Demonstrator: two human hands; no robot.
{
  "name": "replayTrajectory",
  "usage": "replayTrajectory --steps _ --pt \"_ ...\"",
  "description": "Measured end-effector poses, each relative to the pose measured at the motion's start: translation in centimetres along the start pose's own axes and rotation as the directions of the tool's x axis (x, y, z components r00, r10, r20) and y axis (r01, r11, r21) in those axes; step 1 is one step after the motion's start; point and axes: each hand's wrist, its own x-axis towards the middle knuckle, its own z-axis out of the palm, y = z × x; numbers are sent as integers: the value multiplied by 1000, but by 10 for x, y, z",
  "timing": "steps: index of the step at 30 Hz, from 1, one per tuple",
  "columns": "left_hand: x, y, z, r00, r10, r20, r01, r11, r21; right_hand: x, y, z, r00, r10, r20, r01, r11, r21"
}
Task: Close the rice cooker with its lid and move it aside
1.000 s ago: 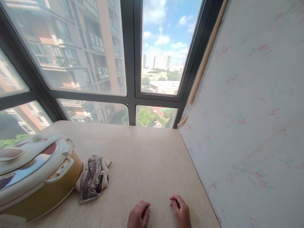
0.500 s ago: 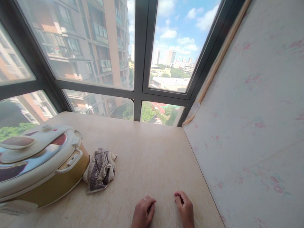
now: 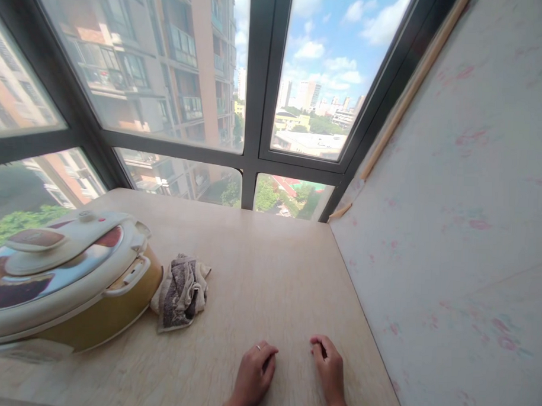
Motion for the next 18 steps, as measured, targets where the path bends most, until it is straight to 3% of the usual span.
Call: replayTrajectory --steps 18 --pt "0 1 1 1000 -2 -7 2 1000 6 1 0 -1 1000 5 7 -5 1000 -7"
